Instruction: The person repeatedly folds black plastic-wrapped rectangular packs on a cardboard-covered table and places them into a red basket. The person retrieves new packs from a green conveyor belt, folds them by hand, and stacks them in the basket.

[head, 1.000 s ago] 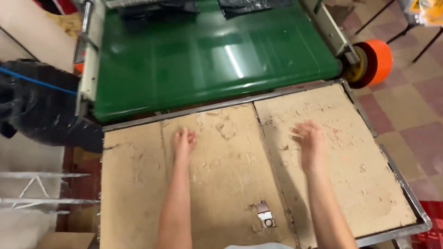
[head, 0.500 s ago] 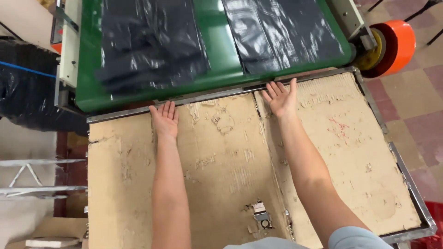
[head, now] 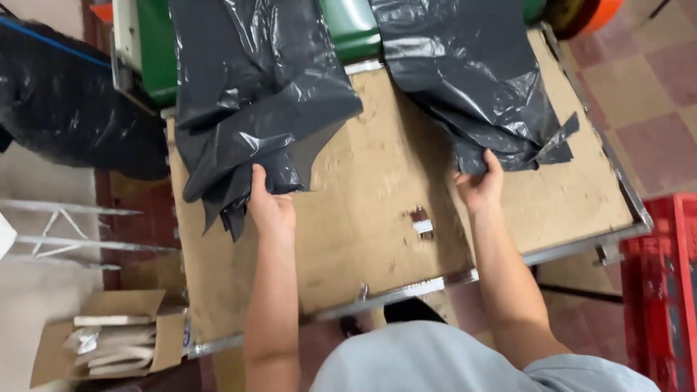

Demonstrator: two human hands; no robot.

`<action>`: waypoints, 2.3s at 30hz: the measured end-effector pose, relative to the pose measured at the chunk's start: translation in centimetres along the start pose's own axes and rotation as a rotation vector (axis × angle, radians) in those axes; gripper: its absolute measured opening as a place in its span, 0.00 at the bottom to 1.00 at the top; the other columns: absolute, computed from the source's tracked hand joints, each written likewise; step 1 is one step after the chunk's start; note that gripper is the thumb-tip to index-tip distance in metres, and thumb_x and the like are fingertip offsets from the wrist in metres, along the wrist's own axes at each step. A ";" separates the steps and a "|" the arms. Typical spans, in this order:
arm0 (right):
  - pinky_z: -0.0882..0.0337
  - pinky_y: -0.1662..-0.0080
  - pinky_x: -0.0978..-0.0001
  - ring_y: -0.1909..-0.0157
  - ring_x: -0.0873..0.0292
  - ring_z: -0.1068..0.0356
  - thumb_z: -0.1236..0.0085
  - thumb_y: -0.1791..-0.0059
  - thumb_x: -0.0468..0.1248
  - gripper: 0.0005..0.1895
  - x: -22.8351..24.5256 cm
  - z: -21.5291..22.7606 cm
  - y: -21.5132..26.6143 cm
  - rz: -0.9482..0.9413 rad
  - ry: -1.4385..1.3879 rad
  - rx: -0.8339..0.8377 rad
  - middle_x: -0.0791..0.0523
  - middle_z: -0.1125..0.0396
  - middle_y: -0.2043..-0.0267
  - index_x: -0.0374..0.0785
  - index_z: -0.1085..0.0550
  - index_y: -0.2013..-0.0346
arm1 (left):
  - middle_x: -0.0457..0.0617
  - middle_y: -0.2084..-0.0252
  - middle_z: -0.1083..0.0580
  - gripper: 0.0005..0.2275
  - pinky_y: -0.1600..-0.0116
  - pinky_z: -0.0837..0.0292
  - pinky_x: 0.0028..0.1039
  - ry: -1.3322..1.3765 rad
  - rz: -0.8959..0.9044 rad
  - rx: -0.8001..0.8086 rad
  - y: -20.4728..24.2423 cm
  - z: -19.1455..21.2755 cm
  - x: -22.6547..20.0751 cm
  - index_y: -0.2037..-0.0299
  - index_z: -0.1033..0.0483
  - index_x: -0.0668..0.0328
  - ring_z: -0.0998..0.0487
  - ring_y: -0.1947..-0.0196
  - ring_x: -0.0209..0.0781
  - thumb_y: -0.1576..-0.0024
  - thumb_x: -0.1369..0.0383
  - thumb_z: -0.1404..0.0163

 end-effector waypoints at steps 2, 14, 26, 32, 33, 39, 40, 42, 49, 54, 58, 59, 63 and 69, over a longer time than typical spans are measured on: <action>0.31 0.60 0.57 0.56 0.50 0.26 0.35 0.59 0.50 0.22 -4.1 3.3 5.3 -0.168 0.016 0.226 0.52 0.29 0.57 0.40 0.27 0.58 | 0.57 0.48 0.23 0.19 0.43 0.22 0.36 -0.003 0.020 0.040 2.8 4.1 -1.2 0.51 0.23 0.66 0.21 0.46 0.46 0.49 0.66 0.36; 0.36 0.37 0.58 0.38 0.46 0.33 0.52 0.57 0.71 0.48 -15.3 10.3 19.3 -0.431 0.722 0.304 0.47 0.32 0.42 0.37 0.35 0.36 | 0.56 0.54 0.19 0.11 0.44 0.28 0.45 -1.922 0.291 1.114 19.2 24.1 -5.9 0.56 0.22 0.46 0.22 0.47 0.58 0.43 0.56 0.49; 0.26 0.55 0.63 0.53 0.49 0.28 0.27 0.56 0.39 0.33 -12.7 14.5 16.2 0.454 1.408 0.526 0.48 0.34 0.56 0.42 0.41 0.47 | 0.60 0.69 0.23 0.32 0.67 0.23 0.43 -2.139 -0.521 0.040 -0.8 29.2 -3.7 0.56 0.27 0.64 0.18 0.67 0.57 0.45 0.36 0.47; 0.27 0.53 0.58 0.53 0.49 0.28 0.25 0.62 0.52 0.22 -13.5 14.2 17.5 0.568 1.731 0.443 0.56 0.36 0.60 0.46 0.30 0.69 | 0.56 0.65 0.26 0.29 0.68 0.19 0.46 -2.011 -0.652 -0.078 -0.8 30.6 -4.5 0.52 0.30 0.68 0.19 0.65 0.55 0.51 0.51 0.34; 0.26 0.53 0.61 0.54 0.52 0.27 0.25 0.64 0.54 0.21 -14.0 14.4 17.2 0.534 1.789 0.431 0.59 0.36 0.60 0.47 0.27 0.72 | 0.56 0.64 0.27 0.29 0.67 0.18 0.47 -1.978 -0.657 -0.087 -0.5 30.5 -4.9 0.52 0.32 0.68 0.19 0.64 0.56 0.50 0.53 0.34; 0.26 0.55 0.60 0.55 0.50 0.26 0.30 0.60 0.47 0.15 -13.5 14.7 16.2 0.481 1.721 0.421 0.53 0.32 0.62 0.43 0.25 0.68 | 0.42 0.76 0.32 0.09 0.72 0.22 0.39 -1.887 -0.670 -0.037 -5.5 33.7 -4.6 0.73 0.25 0.52 0.21 0.71 0.48 0.48 0.62 0.39; 0.26 0.55 0.60 0.55 0.50 0.26 0.30 0.60 0.47 0.15 -13.4 13.9 17.4 0.483 1.721 0.426 0.53 0.32 0.62 0.43 0.25 0.68 | 0.42 0.76 0.32 0.09 0.72 0.22 0.39 -1.884 -0.671 -0.041 -5.5 33.9 -4.7 0.73 0.25 0.52 0.21 0.71 0.48 0.48 0.62 0.39; 0.25 0.54 0.55 0.52 0.45 0.27 0.29 0.60 0.51 0.24 -13.3 12.6 19.7 0.474 1.792 0.424 0.48 0.31 0.60 0.36 0.26 0.63 | 0.43 0.77 0.33 0.08 0.69 0.24 0.38 -1.789 -0.673 -0.033 -5.4 34.6 -5.0 0.75 0.29 0.50 0.23 0.71 0.48 0.47 0.64 0.43; 0.29 0.61 0.55 0.60 0.46 0.27 0.36 0.62 0.44 0.14 -13.3 16.3 13.6 0.493 1.786 0.461 0.51 0.35 0.68 0.38 0.27 0.70 | 0.48 0.76 0.31 0.06 0.65 0.25 0.43 -1.789 -0.713 0.018 -2.8 35.2 -6.3 0.72 0.30 0.53 0.22 0.69 0.54 0.45 0.67 0.47; 0.36 0.66 0.69 0.66 0.57 0.34 0.42 0.59 0.32 0.11 -12.3 15.6 16.8 0.457 1.487 0.648 0.55 0.38 0.72 0.41 0.33 0.64 | 0.45 0.67 0.32 0.10 0.62 0.26 0.39 -1.866 -0.967 0.089 0.4 34.8 -6.3 0.68 0.34 0.52 0.25 0.61 0.51 0.48 0.70 0.41; 0.29 0.50 0.42 0.49 0.31 0.30 0.41 0.53 0.34 0.36 -11.8 10.8 24.2 0.530 1.695 0.755 0.35 0.30 0.56 0.40 0.44 0.32 | 0.44 0.59 0.34 0.13 0.63 0.24 0.37 -2.074 -1.262 0.068 5.6 32.8 -7.7 0.56 0.31 0.50 0.29 0.54 0.46 0.48 0.73 0.42; 0.29 0.48 0.44 0.47 0.32 0.31 0.44 0.52 0.32 0.38 -12.4 10.5 23.9 0.501 1.731 0.798 0.36 0.29 0.53 0.43 0.47 0.29 | 0.46 0.51 0.31 0.14 0.55 0.26 0.36 -2.050 -1.416 0.323 7.8 31.3 -7.3 0.53 0.29 0.52 0.29 0.46 0.48 0.47 0.74 0.45; 0.38 0.34 0.59 0.31 0.51 0.45 0.51 0.51 0.22 0.38 -13.1 5.9 21.6 0.392 1.227 1.097 0.48 0.47 0.27 0.46 0.44 0.27 | 0.52 0.27 0.41 0.40 0.33 0.41 0.57 -2.240 -1.093 0.807 7.3 34.5 -6.2 0.32 0.40 0.58 0.48 0.25 0.53 0.60 0.82 0.41; 0.29 0.70 0.80 0.74 0.69 0.30 0.45 0.49 0.30 0.15 -13.2 -1.9 25.5 -0.114 0.795 0.772 0.59 0.29 0.71 0.41 0.25 0.47 | 0.58 0.32 0.36 0.22 0.31 0.39 0.47 -1.730 -1.365 0.761 7.2 30.7 -7.8 0.36 0.35 0.69 0.37 0.31 0.57 0.42 0.82 0.56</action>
Point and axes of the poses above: each hand's wrist, its own y-axis away from the middle knuckle, its own z-axis out of the back of the hand, x = y × z, the point moved 8 cm from there along -y, towards the middle knuckle
